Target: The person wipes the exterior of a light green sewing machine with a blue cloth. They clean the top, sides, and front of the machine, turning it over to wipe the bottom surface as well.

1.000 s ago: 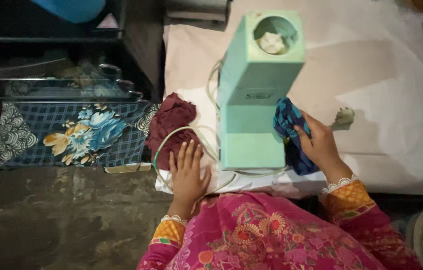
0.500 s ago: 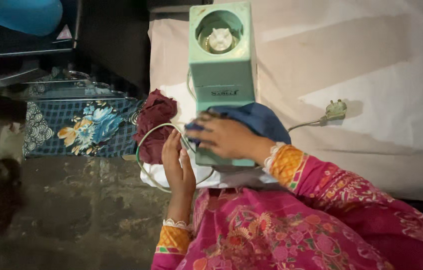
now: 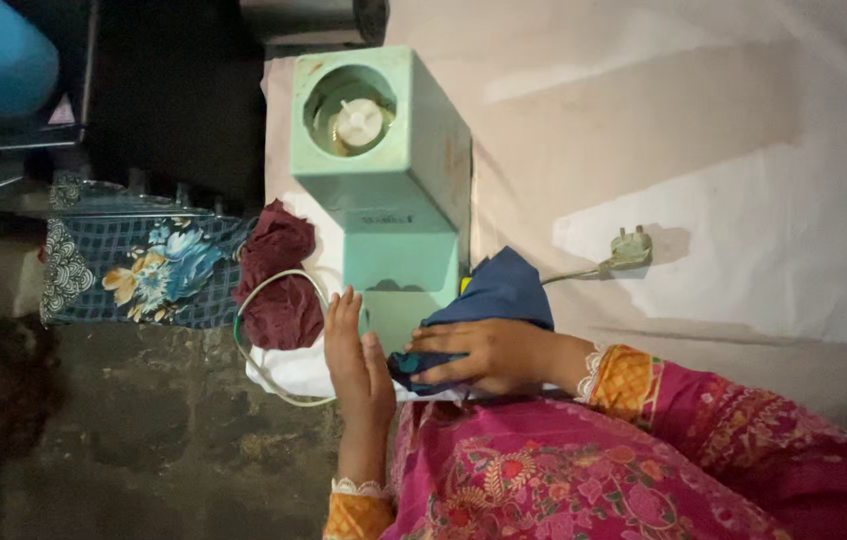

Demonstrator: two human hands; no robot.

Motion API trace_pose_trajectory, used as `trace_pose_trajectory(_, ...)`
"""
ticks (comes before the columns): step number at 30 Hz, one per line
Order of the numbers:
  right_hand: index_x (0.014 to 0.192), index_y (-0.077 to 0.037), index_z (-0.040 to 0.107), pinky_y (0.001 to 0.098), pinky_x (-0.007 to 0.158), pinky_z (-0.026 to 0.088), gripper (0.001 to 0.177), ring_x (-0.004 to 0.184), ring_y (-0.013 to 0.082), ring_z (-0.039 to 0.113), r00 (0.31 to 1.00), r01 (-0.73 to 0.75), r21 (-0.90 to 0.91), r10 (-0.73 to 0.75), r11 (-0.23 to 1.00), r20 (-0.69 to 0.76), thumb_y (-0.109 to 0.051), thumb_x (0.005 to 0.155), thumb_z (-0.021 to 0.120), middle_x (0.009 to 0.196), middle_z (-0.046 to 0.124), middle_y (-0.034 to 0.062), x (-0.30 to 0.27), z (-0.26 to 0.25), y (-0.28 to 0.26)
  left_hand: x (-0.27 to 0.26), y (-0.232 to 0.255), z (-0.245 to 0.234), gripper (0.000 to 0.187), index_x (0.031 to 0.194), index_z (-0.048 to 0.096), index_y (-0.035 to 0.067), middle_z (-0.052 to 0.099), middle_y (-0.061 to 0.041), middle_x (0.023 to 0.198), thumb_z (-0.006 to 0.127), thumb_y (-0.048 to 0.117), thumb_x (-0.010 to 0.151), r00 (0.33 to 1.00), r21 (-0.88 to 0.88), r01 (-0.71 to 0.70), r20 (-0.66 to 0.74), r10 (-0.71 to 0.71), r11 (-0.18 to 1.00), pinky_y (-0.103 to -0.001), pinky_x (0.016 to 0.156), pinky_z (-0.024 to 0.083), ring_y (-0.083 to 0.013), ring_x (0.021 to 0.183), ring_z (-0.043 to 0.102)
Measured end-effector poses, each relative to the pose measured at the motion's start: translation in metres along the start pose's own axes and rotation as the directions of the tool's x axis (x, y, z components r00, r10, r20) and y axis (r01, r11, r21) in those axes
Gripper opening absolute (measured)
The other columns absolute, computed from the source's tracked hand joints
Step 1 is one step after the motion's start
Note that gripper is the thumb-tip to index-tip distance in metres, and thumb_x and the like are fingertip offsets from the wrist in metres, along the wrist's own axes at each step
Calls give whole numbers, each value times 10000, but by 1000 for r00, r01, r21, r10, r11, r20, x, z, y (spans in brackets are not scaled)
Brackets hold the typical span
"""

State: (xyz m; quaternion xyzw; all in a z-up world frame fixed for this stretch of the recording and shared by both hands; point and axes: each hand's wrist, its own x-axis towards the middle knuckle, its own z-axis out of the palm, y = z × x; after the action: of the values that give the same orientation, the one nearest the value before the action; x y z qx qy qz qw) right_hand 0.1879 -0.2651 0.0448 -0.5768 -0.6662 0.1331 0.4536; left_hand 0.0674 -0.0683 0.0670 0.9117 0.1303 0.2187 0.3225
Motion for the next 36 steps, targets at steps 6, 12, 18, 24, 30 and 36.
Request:
trace_pose_trajectory(6,1348,-146,659,447,1107,491,672,1417,398,517,997,-31,-90,25,995,-67,50,706,664,1479,566,182,-18,-26,25,20,14,33,524,1500,440,-53,445,-271,1575,365,288,1109,999,125,-54,13,52,991,-596,1223,206,-507,1522,302)
trace_pose_trajectory(12,1292,-153,682,447,1119,489,603,1387,377,549,970,-71,-166,30,983,-239,84,739,643,1447,586,157,-26,-21,32,25,19,43,511,1433,505,-51,491,-257,1533,435,284,1053,999,256,-20,-25,27,967,-567,1221,265,-485,1483,362)
trace_pose_trajectory(18,1317,-113,678,400,1079,515,596,1299,361,615,806,-389,-82,296,918,-513,87,762,595,1401,629,177,-39,0,38,21,22,46,526,1452,500,-64,499,-256,1527,398,283,1070,996,255,-10,-79,31,967,-561,1232,275,-496,1497,356)
trace_pose_trajectory(24,1409,18,576,338,1068,499,407,1190,196,648,287,-454,392,547,800,-786,-121,1032,640,1296,689,117,-50,-47,64,19,18,46,550,1451,500,-55,514,-249,1519,351,327,1084,996,242,0,-81,21,970,-542,1227,293,-489,1497,356)
trace_pose_trajectory(30,1396,-25,609,364,1082,498,465,1189,247,655,452,-468,312,527,827,-720,-103,943,676,1297,690,155,-32,-52,21,11,16,41,602,1504,463,-45,453,-231,1595,255,374,1127,986,90,-38,-161,52,995,-561,1291,197,-468,1569,282)
trace_pose_trajectory(36,1352,-92,641,477,1165,427,521,1312,385,582,874,-301,-179,196,937,-445,-50,839,726,1382,613,235,-3,-37,-2,-8,3,17,632,1553,409,-23,375,-189,1656,221,418,1141,968,-10,30,-250,-32,999,-522,1318,178,-412,1611,221)
